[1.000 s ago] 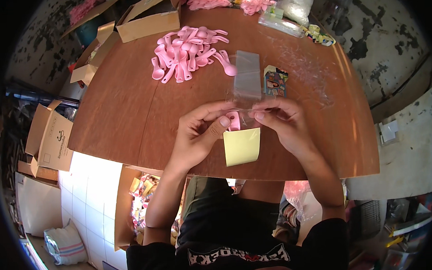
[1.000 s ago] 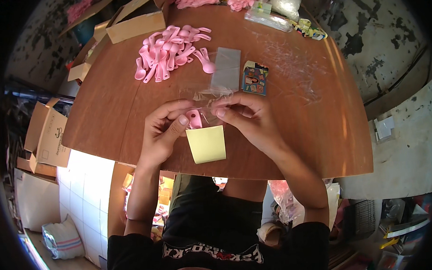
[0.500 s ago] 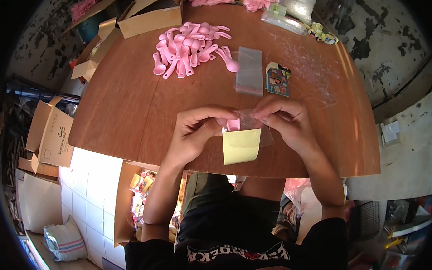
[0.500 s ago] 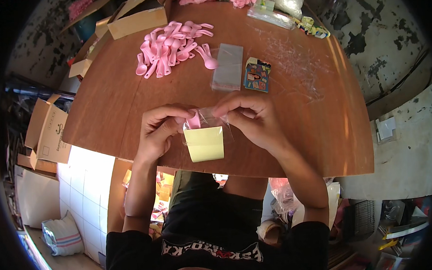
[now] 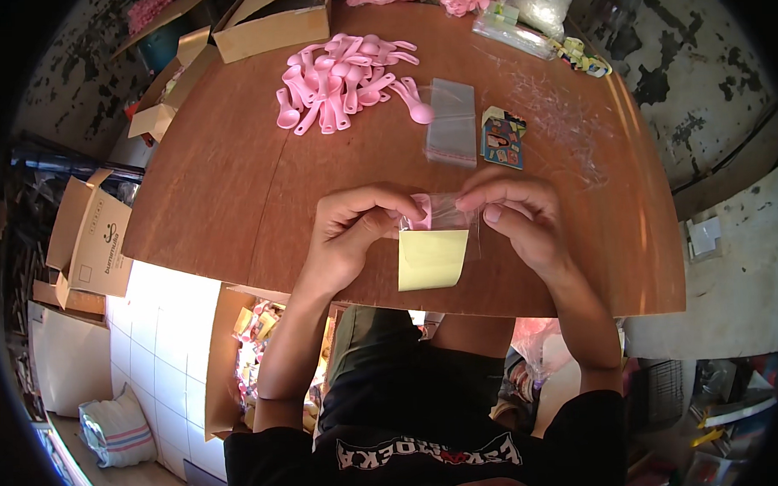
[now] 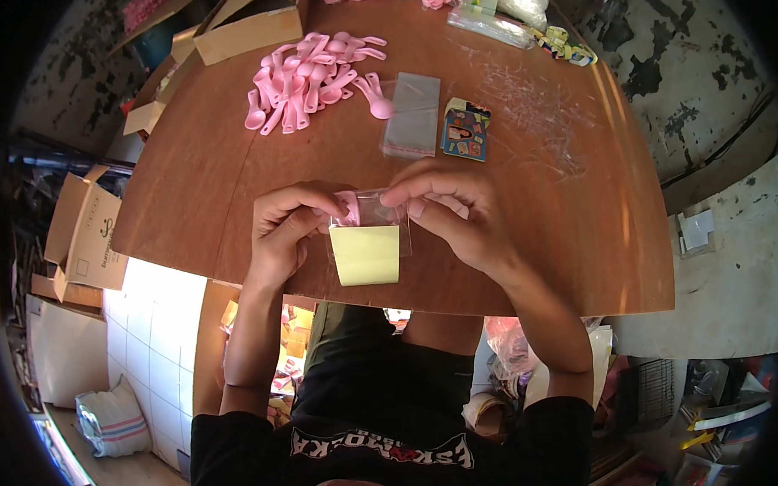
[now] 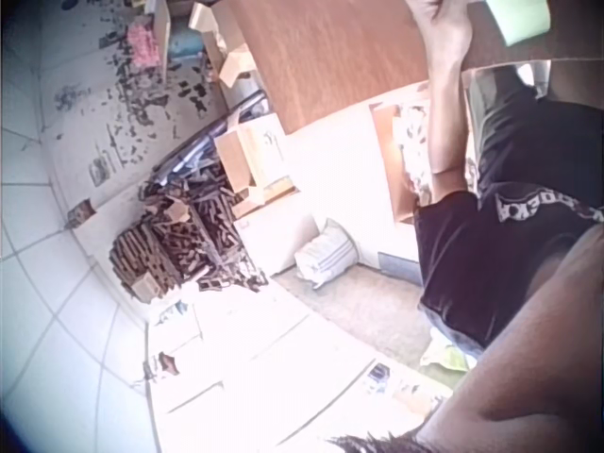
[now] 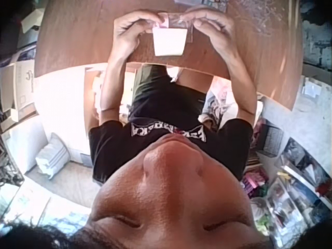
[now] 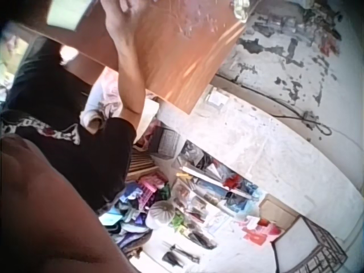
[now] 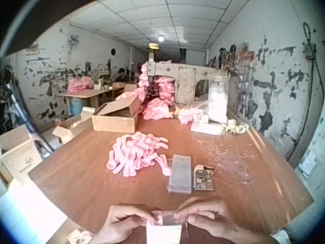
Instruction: The person repeatedly picks up pink plastic spoons and small yellow cards, places them into clear plastic bags, and sets the filled bags aside. The person handles the items one at a time on a wooden table with a pile of spoons and stacks of cards nearby.
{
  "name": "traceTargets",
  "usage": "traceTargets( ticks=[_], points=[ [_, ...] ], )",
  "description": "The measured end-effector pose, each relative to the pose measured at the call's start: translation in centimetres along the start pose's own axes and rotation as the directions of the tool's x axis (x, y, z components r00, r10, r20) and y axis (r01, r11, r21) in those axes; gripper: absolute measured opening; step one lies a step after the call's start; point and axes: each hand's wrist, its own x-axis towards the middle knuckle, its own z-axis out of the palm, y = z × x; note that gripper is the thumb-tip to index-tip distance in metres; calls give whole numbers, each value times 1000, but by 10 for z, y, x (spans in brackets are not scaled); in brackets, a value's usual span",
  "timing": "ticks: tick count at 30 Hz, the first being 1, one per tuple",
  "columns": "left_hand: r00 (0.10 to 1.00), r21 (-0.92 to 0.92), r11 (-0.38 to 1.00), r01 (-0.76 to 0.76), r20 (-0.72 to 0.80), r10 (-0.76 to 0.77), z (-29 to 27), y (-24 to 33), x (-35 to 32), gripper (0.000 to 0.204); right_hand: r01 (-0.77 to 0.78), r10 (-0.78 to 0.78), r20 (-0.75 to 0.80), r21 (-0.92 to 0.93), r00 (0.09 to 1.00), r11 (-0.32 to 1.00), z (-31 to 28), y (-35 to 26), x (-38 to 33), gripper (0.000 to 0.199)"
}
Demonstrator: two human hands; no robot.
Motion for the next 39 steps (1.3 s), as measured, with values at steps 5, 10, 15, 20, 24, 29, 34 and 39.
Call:
traceTargets(
  ticks=[5, 10, 15, 20, 24, 29, 34, 39],
  points=[
    [999, -104, 994, 20, 29, -17, 1, 6, 0, 20, 44, -42, 36, -57, 998, 997, 1, 1, 1, 16],
    [998, 77, 996, -53, 25, 52, 3, 4, -2, 8, 11, -11, 8, 80, 1000, 997, 10, 7, 0, 23],
    [998, 114, 993, 26, 52, -32, -7, 16, -12, 26, -69, 70, 36, -13, 997, 998, 23, -3, -4, 35],
    [936, 280, 950, 134, 278, -214, -32, 45, -67, 32, -135, 176, 251, -174, 952, 975, 22, -13, -5, 43],
    [836, 566, 751, 340, 184, -517, -61, 38, -131, 34, -54, 157, 191, -454, 969, 889, -5, -1, 11, 34],
    [409, 809, -436, 394, -579, -705, -127, -42, -256, 61, 56, 3, 68, -850, 998, 524, -51, 44, 54, 20],
    [467, 836, -21, 548, -327, -822, -131, -84, -303, 64, 108, -214, 54, -962, 975, 250, -68, 83, 82, 25],
    [594, 820, 246, 516, -136, -793, -72, -67, -234, 51, -186, 33, -183, -955, 983, 231, -67, 106, 113, 55]
  ],
)
